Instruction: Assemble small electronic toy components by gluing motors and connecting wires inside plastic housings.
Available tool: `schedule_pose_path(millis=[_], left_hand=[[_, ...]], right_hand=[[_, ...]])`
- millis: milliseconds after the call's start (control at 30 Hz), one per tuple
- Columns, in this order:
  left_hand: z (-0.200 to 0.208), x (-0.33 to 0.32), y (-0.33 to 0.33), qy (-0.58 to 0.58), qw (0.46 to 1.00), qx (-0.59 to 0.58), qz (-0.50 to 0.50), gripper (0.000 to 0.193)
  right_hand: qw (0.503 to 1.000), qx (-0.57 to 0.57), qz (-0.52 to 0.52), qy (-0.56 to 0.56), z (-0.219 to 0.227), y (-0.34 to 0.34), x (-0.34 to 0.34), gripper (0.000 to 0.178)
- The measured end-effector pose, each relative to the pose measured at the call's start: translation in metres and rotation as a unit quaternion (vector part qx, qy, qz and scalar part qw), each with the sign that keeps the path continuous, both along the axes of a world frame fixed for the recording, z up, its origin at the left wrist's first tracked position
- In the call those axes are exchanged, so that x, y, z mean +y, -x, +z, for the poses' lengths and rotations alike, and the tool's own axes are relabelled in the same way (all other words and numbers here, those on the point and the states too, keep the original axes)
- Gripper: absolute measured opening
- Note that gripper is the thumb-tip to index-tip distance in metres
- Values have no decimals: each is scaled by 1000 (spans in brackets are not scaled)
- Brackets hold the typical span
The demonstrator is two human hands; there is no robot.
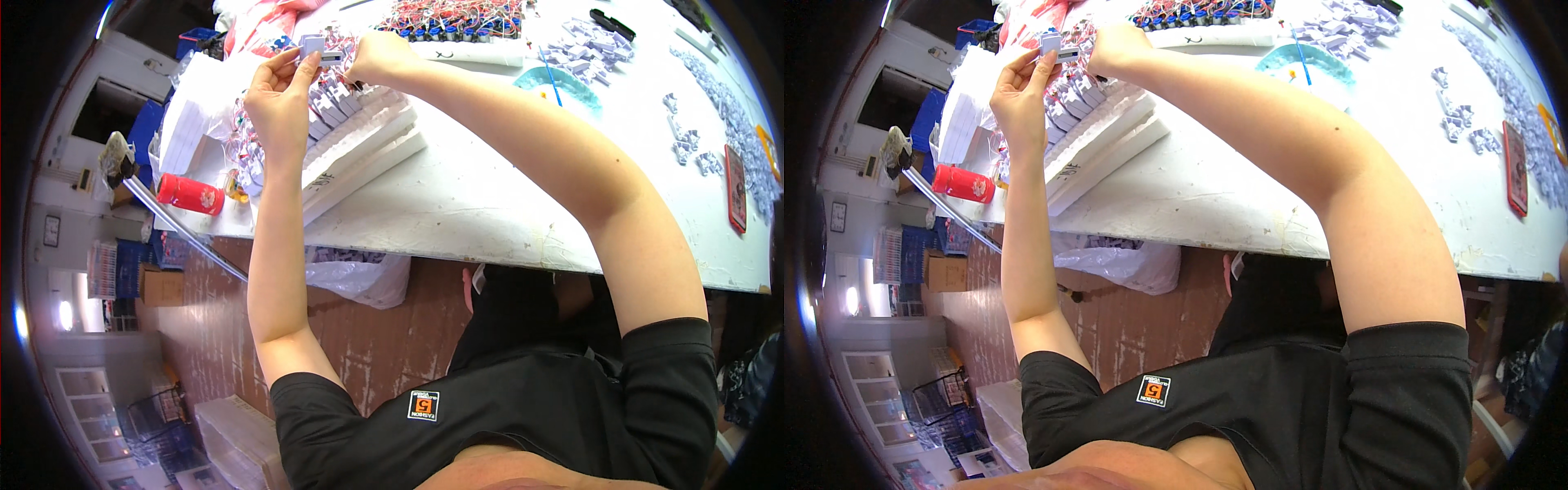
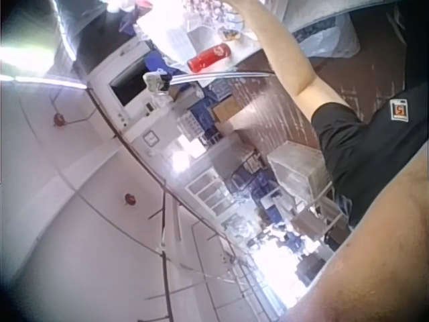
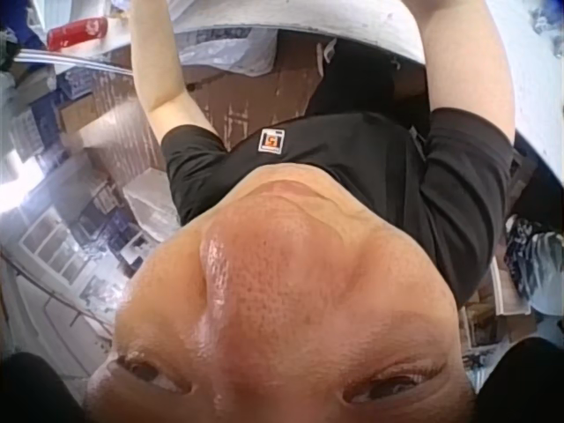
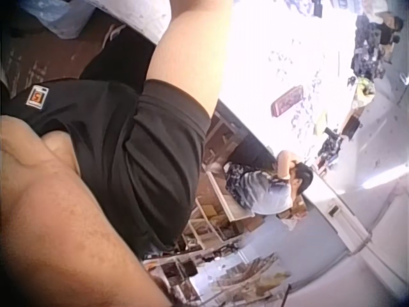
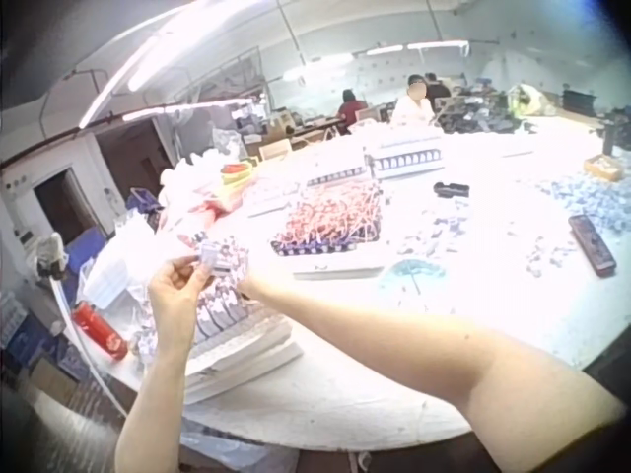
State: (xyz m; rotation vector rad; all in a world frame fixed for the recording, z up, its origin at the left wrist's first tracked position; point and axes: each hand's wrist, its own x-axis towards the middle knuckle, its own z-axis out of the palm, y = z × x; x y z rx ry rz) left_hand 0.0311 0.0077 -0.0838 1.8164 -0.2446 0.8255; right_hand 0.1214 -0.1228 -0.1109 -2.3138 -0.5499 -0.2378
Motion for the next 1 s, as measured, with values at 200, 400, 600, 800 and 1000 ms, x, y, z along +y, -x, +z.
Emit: schedule_pose_path(millis=[200, 400, 600, 800, 1000], left_hand=[[0, -3, 1, 1, 1000, -4, 0, 29], [-3, 1, 6, 3, 1000, -4, 5, 30], [-6, -6, 4, 12, 1000, -4, 0, 30], [-17, 0, 8, 44, 999, -24, -13, 26], [-24, 11, 12, 30, 1000, -5, -1, 26]], right_hand=[[997, 35, -66, -15, -11, 2, 6, 33], [980, 197, 10, -22, 6, 13, 1, 29], [991, 101, -72, 48, 7, 21, 9, 29], [990, 108, -60, 62, 7, 15, 12, 24], [983, 181, -12, 33, -31, -23, 30, 23]])
